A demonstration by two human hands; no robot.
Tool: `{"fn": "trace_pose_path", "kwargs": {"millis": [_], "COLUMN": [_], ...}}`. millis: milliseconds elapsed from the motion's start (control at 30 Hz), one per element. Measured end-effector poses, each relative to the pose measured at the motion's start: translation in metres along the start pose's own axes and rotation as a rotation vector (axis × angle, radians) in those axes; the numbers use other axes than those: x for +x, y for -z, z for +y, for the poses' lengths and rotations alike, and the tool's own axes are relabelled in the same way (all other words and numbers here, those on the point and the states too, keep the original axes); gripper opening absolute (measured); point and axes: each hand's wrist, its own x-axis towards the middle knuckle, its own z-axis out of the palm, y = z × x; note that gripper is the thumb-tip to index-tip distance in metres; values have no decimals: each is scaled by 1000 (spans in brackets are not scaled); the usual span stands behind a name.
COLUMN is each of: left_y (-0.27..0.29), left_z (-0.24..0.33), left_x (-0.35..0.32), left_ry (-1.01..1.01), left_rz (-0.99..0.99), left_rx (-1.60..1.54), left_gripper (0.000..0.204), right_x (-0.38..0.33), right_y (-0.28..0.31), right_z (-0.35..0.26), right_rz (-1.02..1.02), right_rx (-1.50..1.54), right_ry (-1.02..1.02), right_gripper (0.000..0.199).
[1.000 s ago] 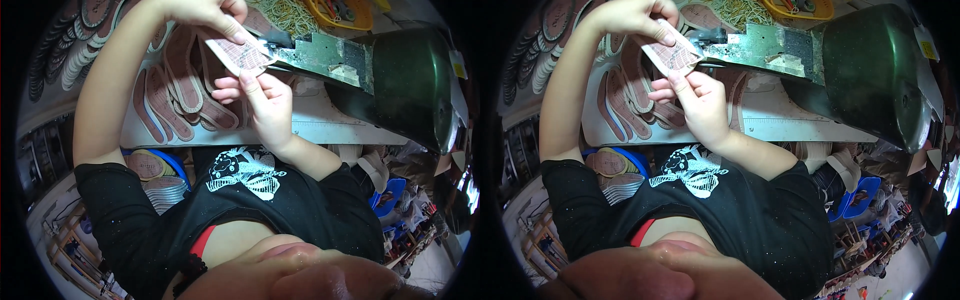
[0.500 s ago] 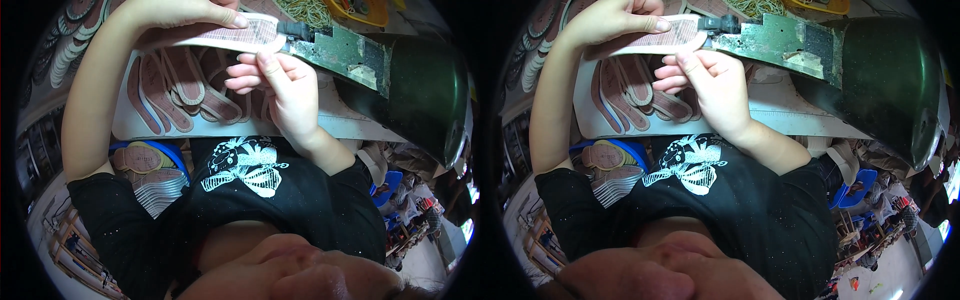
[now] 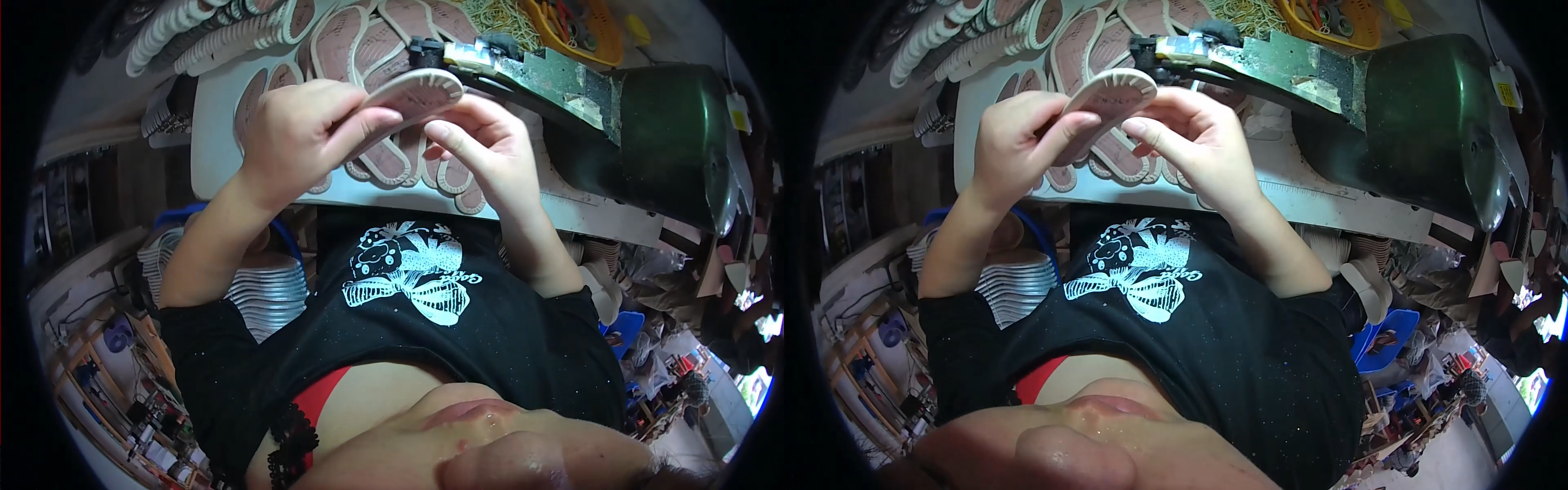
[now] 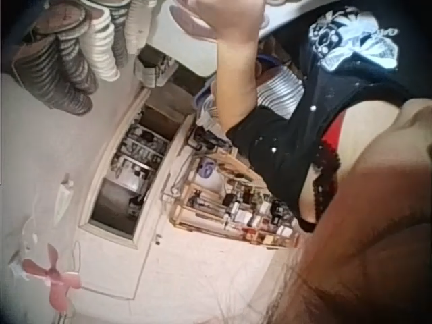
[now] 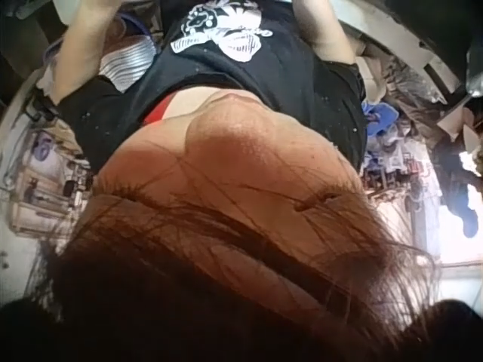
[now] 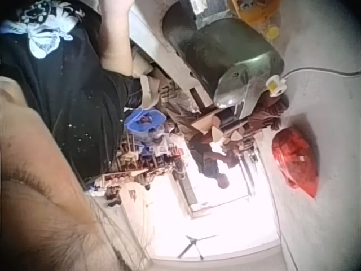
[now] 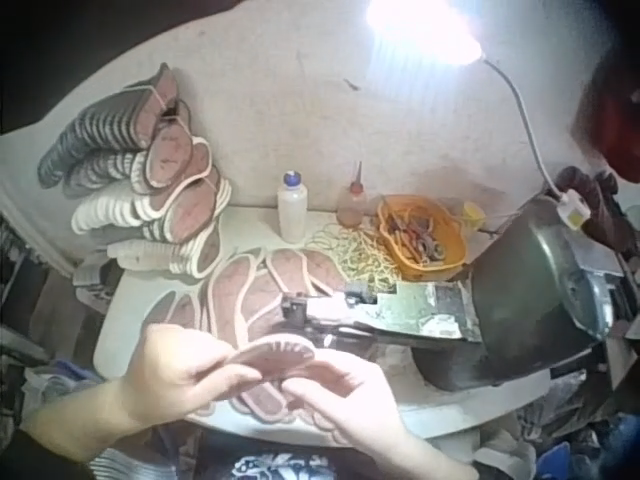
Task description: The recorder is assembling or inspecting multiple layers of shoe insoles, stacking them together.
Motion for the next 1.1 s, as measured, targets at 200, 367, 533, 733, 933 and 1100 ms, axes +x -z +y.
{"fn": "trace_pose_path", "kwargs": {"millis": [200,367,533,733,933,1100], "left_y": [10,14,33,-12,-33,-11], "left_z": [20,16,-29,-156,-193,-184], "left_x": [-27,-51,-69,-131,-165,-169], "left_ry": [-218,-490,-301,1087,1134,983], "left_rz": [126,-33,502,433,264,548], "left_rx": [204,266,294,-293,-477,-638], "left_gripper": [16,31,36,86,96,30], "right_x": [-15,-31,-45,1,-12,-22], "right_y": [-14,-22,-33,-31,-34,-14], "right_z": [-23,-34,-13,37,69,69], "right_rz": [-67,-525,-334,-61,-167,-308], "right_rx": [-550,-1116,-693,-305,-768,-787], "right_ry": [346,229,-130,-168,-264,-289], "right_gripper": [30,19,28,33,49,41]}}
